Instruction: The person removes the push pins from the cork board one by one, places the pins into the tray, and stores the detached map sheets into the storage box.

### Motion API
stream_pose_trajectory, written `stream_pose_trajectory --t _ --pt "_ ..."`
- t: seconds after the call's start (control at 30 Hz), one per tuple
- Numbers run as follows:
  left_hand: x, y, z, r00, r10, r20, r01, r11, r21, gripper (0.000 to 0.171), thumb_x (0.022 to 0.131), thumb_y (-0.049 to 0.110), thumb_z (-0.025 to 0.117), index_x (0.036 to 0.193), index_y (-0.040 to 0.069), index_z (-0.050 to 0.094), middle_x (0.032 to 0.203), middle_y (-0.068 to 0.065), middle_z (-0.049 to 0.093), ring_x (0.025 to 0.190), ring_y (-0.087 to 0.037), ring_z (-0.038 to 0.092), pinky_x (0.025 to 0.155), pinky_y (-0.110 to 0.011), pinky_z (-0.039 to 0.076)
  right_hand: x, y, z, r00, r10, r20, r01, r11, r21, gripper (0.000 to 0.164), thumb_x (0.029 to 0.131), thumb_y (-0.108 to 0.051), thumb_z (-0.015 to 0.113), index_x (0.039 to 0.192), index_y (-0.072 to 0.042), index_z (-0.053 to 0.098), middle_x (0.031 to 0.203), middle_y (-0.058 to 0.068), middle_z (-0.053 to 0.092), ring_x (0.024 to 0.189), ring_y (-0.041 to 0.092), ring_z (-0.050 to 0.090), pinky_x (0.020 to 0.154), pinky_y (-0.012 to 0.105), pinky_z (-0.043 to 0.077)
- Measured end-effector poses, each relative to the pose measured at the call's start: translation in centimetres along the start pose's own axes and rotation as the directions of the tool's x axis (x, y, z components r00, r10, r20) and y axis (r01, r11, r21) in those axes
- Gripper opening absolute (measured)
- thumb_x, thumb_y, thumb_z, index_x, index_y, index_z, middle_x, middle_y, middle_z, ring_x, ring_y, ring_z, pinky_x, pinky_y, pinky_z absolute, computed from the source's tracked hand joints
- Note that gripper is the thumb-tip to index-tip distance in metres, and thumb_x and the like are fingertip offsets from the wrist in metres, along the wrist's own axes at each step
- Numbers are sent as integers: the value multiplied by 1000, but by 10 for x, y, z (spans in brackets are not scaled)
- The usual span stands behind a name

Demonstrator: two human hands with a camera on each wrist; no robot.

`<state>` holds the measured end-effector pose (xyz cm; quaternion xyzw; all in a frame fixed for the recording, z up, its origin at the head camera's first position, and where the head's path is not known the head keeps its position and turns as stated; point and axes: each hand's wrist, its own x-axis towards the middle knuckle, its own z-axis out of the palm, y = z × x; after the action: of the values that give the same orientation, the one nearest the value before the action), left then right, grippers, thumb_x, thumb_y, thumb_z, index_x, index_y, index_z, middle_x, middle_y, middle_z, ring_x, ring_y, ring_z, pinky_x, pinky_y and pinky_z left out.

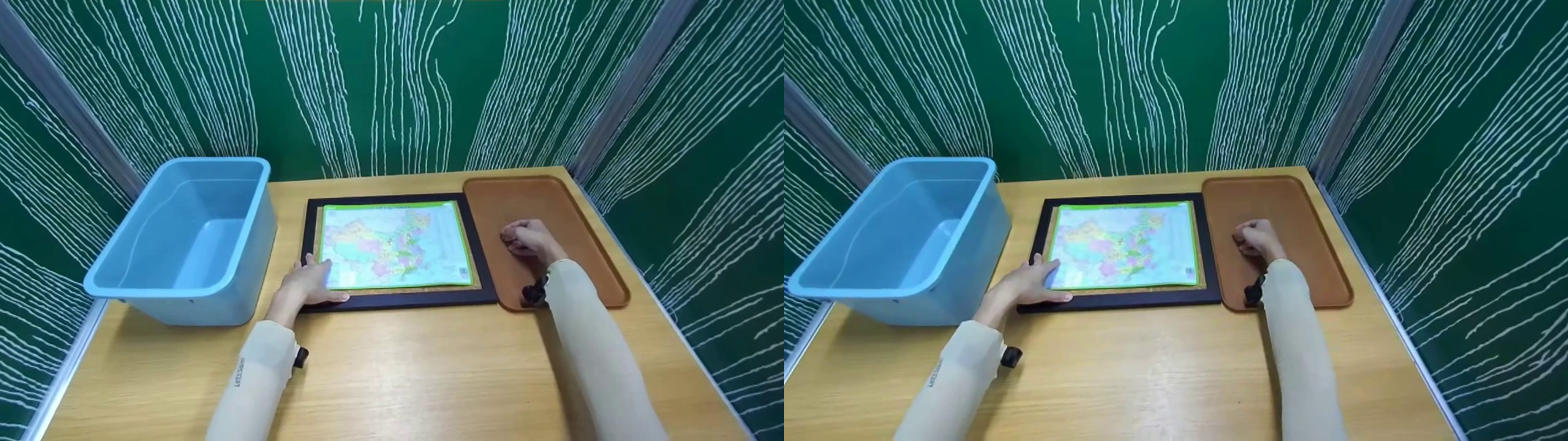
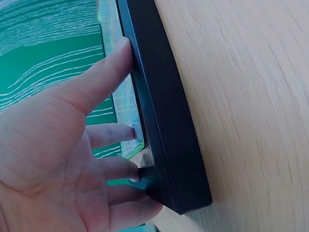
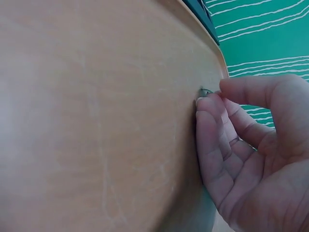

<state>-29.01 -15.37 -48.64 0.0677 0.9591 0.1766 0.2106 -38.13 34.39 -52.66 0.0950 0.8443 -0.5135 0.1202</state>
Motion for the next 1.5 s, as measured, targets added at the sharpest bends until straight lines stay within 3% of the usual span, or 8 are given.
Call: stream_pose_trajectory --t 0.27,0.47,0.77,0.93,1.03,1.17,1.33,1.5 --pt "-1 1 -3 1000 -3 3 3 1000 7 98 88 55 75 161 10 28 163 -33 6 148 -56 6 114 -69 19 -4 -4 -8 998 26 58 -35 987 159 54 103 -46 56 130 0 56 109 11 61 84 20 65 80 34 59" --pt "-2 1 -2 1000 8 10 -8 1000 10 98 88 55 75 161 10 28 163 -34 6 147 -57 6 114 -69 19 -13 -11 -9 993 54 102 -83 950 301 69 100 -50 59 146 -4 40 119 15 58 87 22 68 86 39 58" --pt "-3 -1 0 999 34 -8 -34 999 -32 96 89 53 74 161 8 28 163 -34 4 148 -56 2 115 -68 16 -34 -38 25 981 -68 183 32 981 190 53 103 -30 62 141 2 45 119 21 60 80 21 67 74 37 60" --pt "-4 -3 3 997 59 -46 -60 998 -34 96 89 52 75 159 5 30 162 -36 7 147 -58 4 115 -69 16 -47 -49 44 965 -92 245 59 988 140 51 104 -25 60 142 5 45 129 26 56 98 31 65 81 42 59" --pt "-5 -3 5 995 72 -69 -74 997 -17 95 89 51 75 160 5 30 162 -35 9 148 -56 6 114 -69 17 -53 -54 55 967 -111 231 89 991 104 49 105 -22 58 143 6 46 133 28 54 109 37 61 89 46 57" --pt "-6 2 2 986 97 -139 -104 994 -43 89 91 46 75 158 6 33 162 -28 23 149 -48 19 115 -65 23 -57 -58 65 974 -172 148 163 984 70 44 105 -19 56 140 7 48 135 27 53 119 40 56 95 49 53" --pt "-6 8 -4 967 123 -224 -140 988 -64 73 95 34 73 154 5 42 147 -18 54 134 -38 50 107 -55 41 -60 -59 72 975 -209 76 208 978 21 42 105 -19 57 138 6 52 133 22 56 121 37 54 98 52 50" --pt "-5 7 -4 968 112 -223 -140 984 -110 71 92 28 77 152 6 46 143 -18 57 127 -36 57 103 -52 46 -60 -58 77 976 -206 66 206 979 10 40 105 -16 57 138 6 53 134 21 56 120 32 54 97 50 52"
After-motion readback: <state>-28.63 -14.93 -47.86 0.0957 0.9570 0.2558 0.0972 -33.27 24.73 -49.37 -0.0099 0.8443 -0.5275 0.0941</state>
